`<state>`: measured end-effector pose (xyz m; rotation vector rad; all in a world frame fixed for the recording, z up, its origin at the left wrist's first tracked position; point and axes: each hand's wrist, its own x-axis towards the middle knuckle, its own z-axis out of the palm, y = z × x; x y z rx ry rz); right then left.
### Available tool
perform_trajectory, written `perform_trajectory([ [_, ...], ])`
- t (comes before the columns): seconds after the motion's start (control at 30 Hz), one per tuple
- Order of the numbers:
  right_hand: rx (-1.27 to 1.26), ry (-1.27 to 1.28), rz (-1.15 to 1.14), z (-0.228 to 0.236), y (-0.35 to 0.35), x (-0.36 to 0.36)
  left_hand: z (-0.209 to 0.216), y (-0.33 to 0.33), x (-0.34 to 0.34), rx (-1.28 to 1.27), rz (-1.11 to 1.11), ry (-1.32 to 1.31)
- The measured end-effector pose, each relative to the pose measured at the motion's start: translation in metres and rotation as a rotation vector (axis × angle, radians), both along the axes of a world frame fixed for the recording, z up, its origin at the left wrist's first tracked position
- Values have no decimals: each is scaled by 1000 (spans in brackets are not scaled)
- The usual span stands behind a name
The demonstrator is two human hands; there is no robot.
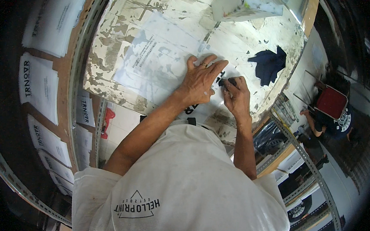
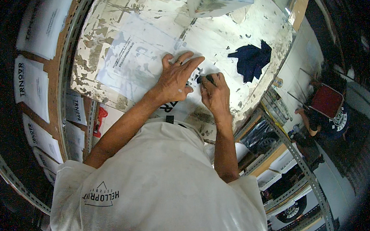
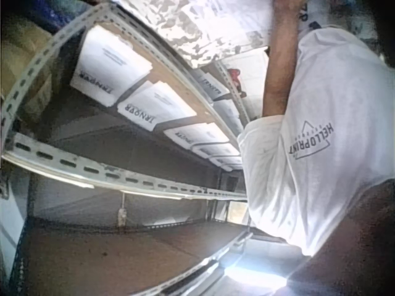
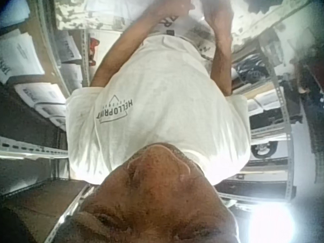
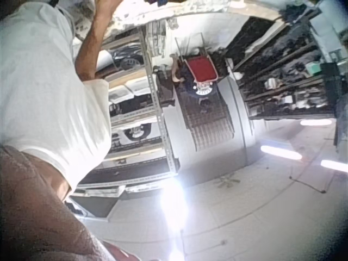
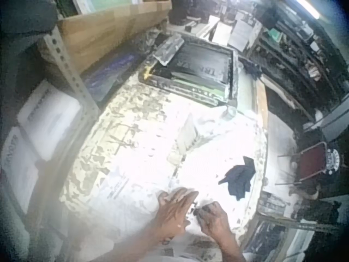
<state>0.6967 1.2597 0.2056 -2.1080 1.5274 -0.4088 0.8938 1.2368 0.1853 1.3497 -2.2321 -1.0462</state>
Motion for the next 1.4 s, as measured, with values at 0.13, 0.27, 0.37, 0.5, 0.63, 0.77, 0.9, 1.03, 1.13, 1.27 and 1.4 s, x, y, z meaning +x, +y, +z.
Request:
perform_trajectory([
  [0.13, -2, 8, 50, 5, -1, -4, 1, -1, 1, 3, -1, 15],
  [0.27, 19, 53, 26, 4, 1, -7, 0, -1, 0, -3, -12, 5],
  [0.37, -57, -10, 47, 1, 2, -10, -2, 1, 0, 6, -6, 1],
  [0.5, -95, -37, 56, 2, -2, -7, 0, 0, 1, 14, 0, 24],
  [0.63, -76, -6, 68, 1, -6, -3, 0, 0, 0, 45, -12, 2],
  [0.77, -71, 11, 73, 3, -8, 0, -2, 0, 0, 25, -1, 11],
  [0.9, -62, 27, 78, 3, -9, 0, -1, 0, 0, 17, 0, 22],
  [1.03, -62, 55, 91, 3, -8, -1, -2, 0, 0, 27, -3, 18],
  [1.13, -64, 50, 86, 3, -6, -5, -1, 0, 0, 24, 1, 25],
  [1.27, -98, 6, 100, 0, -9, -3, -2, 1, 0, 0, 9, 40],
  [1.4, -76, 13, 89, 2, -9, 3, -5, 2, -1, -9, 18, 50],
])
